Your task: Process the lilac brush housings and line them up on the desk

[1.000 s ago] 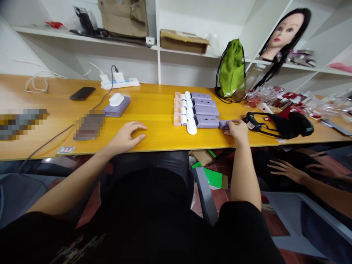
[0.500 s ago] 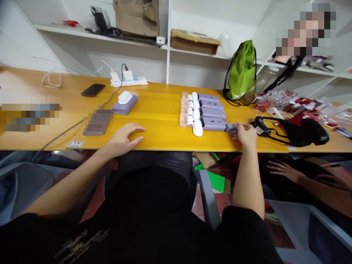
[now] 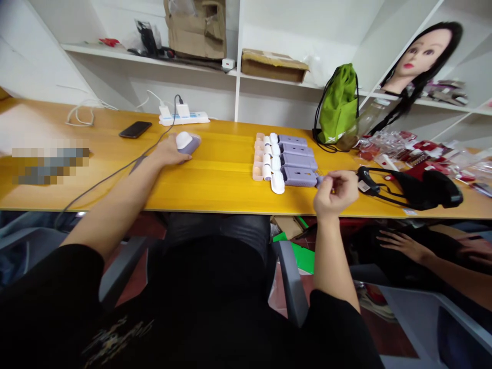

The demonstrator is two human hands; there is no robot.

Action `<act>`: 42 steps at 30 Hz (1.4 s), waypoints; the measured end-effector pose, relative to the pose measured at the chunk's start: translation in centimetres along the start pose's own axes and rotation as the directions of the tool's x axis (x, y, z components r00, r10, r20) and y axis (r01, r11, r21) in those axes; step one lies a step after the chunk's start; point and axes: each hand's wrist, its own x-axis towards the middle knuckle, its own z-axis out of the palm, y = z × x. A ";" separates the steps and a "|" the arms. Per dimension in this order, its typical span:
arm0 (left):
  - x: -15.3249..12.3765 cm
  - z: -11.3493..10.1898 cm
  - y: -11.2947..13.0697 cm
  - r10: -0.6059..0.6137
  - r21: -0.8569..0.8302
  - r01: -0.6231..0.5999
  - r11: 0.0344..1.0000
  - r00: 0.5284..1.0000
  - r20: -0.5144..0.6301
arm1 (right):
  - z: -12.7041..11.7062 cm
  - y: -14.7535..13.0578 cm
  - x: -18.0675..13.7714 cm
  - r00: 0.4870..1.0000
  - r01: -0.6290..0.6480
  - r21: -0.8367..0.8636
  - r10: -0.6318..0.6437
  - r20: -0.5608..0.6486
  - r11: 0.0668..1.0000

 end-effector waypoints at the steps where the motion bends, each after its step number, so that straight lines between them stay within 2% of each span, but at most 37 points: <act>1: -0.5 -0.1 -0.2 0.063 -0.016 -0.063 0.998 0.997 0.037 | 0.0 -0.9 -0.6 0.998 0.023 0.023 -0.024 0.059 0.999; 3: -2.0 -0.4 -0.6 0.219 -0.073 -0.211 0.975 0.969 0.118 | 0.5 -2.8 -1.6 0.977 0.075 0.104 -0.094 0.194 0.992; 5: -4.1 -0.6 -0.7 0.386 -0.168 -0.356 0.919 0.898 0.209 | 1.4 -4.7 -2.5 0.908 0.136 0.248 -0.221 0.357 0.959; 7: -6.4 -0.6 -0.4 0.507 -0.271 -0.439 0.857 0.813 0.287 | 2.6 -6.7 -3.2 0.779 0.172 0.418 -0.383 0.497 0.892; 9: -8.5 -0.2 0.3 0.580 -0.345 -0.475 0.809 0.741 0.339 | 4.2 -8.4 -3.8 0.624 0.170 0.558 -0.527 0.578 0.813; 11: -10.2 0.6 1.2 0.621 -0.377 -0.506 0.776 0.714 0.322 | 5.9 -9.8 -4.3 0.495 0.149 0.622 -0.602 0.626 0.769; 14: -11.7 1.9 2.1 0.636 -0.373 -0.537 0.757 0.737 0.229 | 8.4 -11.0 -4.6 0.378 0.125 0.610 -0.606 0.700 0.782; 16: -12.2 2.8 2.5 0.608 -0.378 -0.519 0.767 0.775 0.169 | 9.8 -11.3 -4.6 0.359 0.112 0.573 -0.570 0.739 0.812; 20: -12.7 3.7 2.9 0.524 -0.405 -0.443 0.800 0.845 0.110 | 11.7 -11.5 -4.5 0.392 0.048 0.559 -0.530 0.752 0.828; 22: -12.8 3.8 3.0 0.517 -0.401 -0.440 0.803 0.850 0.102 | 12.3 -11.6 -4.6 0.388 -0.030 0.566 -0.512 0.766 0.824; 27: -12.9 4.0 3.2 0.535 -0.368 -0.476 0.798 0.842 0.072 | 12.9 -12.2 -5.3 0.341 -0.248 0.502 -0.410 0.846 0.828; 33: -12.9 4.1 3.3 0.531 -0.340 -0.481 0.808 0.845 0.066 | 12.9 -12.8 -5.3 0.308 -0.320 0.473 -0.382 0.871 0.821; 36: -12.9 4.0 3.4 0.537 -0.327 -0.490 0.808 0.841 0.066 | 13.1 -12.7 -5.1 0.296 -0.301 0.479 -0.397 0.869 0.824; 38: -13.0 4.4 3.6 0.529 -0.307 -0.491 0.816 0.847 0.050 | 13.3 -12.7 -4.9 0.309 -0.226 0.499 -0.424 0.851 0.837; 42: -13.9 5.8 4.4 0.398 -0.235 -0.395 0.888 0.917 -0.039 | 14.2 -13.4 -4.6 0.325 0.105 0.527 -0.530 0.783 0.843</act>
